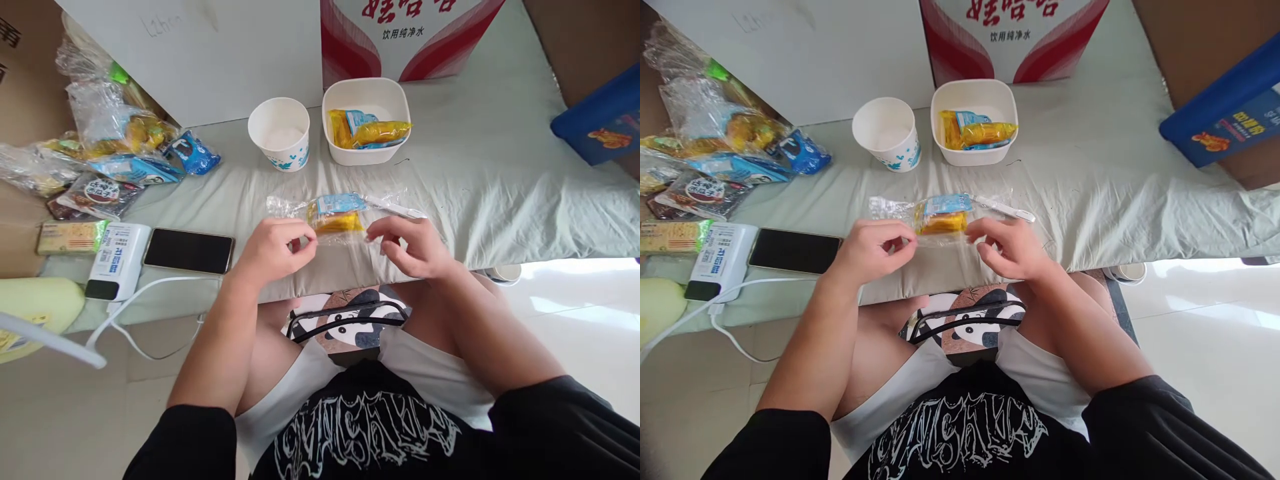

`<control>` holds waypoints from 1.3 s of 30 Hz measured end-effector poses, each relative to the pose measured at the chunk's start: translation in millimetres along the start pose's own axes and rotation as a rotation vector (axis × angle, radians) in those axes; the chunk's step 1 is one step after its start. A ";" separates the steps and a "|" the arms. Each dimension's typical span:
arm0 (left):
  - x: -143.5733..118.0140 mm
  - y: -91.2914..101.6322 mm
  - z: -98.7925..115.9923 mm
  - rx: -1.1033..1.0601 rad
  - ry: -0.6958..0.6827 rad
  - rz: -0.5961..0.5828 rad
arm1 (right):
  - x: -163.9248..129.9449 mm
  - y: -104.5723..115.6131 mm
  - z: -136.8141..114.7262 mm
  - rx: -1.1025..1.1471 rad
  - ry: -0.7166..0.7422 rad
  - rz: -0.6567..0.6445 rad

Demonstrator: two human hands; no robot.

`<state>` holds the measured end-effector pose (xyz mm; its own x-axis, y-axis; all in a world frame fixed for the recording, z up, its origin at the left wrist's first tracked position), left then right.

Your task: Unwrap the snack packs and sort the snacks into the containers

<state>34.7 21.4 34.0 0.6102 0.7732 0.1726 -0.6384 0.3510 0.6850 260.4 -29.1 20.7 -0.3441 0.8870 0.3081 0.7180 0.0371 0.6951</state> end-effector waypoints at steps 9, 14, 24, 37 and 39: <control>2.1 0.6 -14.1 -0.213 0.188 0.033 | 3.5 -5.5 28.6 -0.375 -0.414 -0.022; 13.1 -11.0 -25.6 0.083 0.210 -0.046 | 19.1 -30.0 8.8 -0.301 -0.062 -0.021; 18.4 -17.4 -48.8 -0.398 0.411 0.100 | 24.4 -54.7 12.9 -0.249 -0.062 -0.054; 15.8 14.5 -61.3 -0.087 0.503 0.303 | 7.7 -10.0 38.9 0.147 -0.220 0.368; 17.2 13.1 -57.5 -0.099 0.485 0.275 | 4.4 8.5 50.3 0.157 -0.218 0.480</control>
<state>9.9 69.7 5.2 0.1451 0.9891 -0.0259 -0.7984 0.1325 0.5873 295.4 -1.7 -4.7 0.1655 0.8955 0.4132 0.8508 -0.3415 0.3993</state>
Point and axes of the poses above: each hand's wrist, its own x-axis towards the middle knuckle, its own y-axis out of the back of the hand, z = x × y, the point moved 6 cm from there along x, towards the middle knuckle, and after that the axes turned 3 degrees about -x, right-handed, at the moved point
